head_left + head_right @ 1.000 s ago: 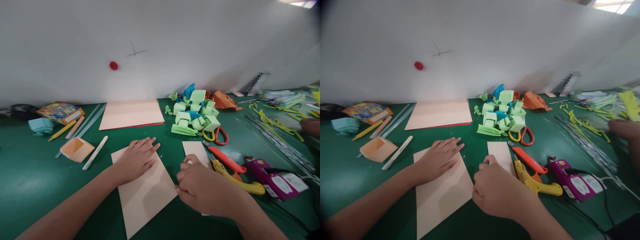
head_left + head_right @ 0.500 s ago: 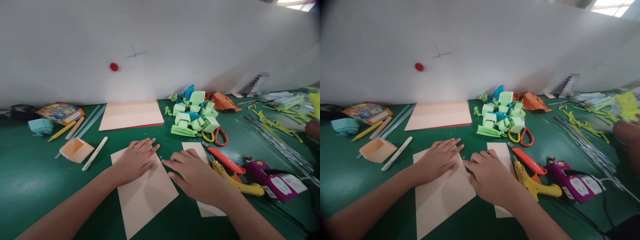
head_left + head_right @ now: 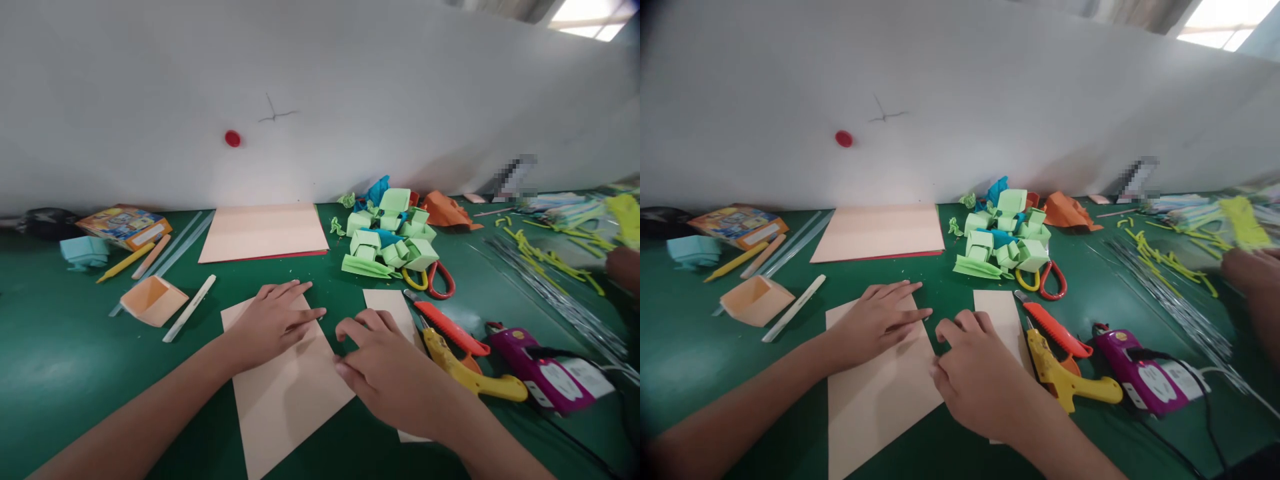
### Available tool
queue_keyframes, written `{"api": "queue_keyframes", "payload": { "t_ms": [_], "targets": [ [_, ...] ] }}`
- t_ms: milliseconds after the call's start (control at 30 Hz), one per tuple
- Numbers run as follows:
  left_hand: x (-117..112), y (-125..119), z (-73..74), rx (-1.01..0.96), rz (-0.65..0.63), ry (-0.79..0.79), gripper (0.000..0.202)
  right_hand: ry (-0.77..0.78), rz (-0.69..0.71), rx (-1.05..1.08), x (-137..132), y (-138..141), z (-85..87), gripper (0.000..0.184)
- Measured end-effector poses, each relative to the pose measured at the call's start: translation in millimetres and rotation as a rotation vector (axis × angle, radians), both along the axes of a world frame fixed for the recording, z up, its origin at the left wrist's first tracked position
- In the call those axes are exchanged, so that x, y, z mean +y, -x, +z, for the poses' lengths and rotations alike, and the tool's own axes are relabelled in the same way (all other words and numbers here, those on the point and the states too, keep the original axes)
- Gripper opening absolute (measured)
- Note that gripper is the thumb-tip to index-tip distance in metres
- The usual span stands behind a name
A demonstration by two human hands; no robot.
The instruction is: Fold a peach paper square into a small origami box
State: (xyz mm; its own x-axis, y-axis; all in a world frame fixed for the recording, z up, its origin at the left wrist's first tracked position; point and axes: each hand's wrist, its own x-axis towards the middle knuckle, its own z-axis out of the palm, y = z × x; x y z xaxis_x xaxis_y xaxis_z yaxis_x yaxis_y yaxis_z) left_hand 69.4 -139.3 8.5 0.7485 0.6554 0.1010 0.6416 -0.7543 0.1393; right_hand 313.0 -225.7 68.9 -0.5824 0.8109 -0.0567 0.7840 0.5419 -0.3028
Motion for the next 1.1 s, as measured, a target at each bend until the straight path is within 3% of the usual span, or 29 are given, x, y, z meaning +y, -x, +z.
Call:
{"api": "queue_keyframes", "payload": {
  "t_ms": [133, 200, 233, 367, 533, 667, 800, 1100],
  "targets": [
    [1, 0, 2.6, -0.176, 0.054, -0.029, 0.039, 0.029, 0.017, 0.143, 1, 3, -2.4, 0.035],
    [5, 1, 6.6, -0.341, 0.13, 0.002, 0.039, 0.038, 0.063, 0.19, 3, 8, -8.9, 0.022],
    [6, 3, 9.7, -0.421, 0.178, 0.036, 0.039, 0.056, 0.104, 0.209, 3, 10, -12.7, 0.024],
    [12, 13, 27.7, -0.606, 0.335, 0.148, 0.035, 0.131, 0.287, 0.201, 3, 14, -23.8, 0.09],
    [2, 39, 42.9, -0.48, 0.306, 0.208, 0.034, 0.185, 0.394, 0.114, -4, 11, -24.7, 0.104],
    [-19, 72, 27.7, -0.403, 0.302, 0.1, 0.033, 0.175, 0.404, 0.091, -8, 13, -26.2, 0.094],
    [-31, 97, 7.0, -0.443, 0.392, 0.073, 0.031, 0.153, 0.309, 0.107, -2, 16, -27.8, 0.081],
    [-23, 95, 3.3, -0.472, 0.415, 0.046, 0.032, 0.064, 0.197, 0.157, 15, 12, -34.6, 0.033]
  ]
}}
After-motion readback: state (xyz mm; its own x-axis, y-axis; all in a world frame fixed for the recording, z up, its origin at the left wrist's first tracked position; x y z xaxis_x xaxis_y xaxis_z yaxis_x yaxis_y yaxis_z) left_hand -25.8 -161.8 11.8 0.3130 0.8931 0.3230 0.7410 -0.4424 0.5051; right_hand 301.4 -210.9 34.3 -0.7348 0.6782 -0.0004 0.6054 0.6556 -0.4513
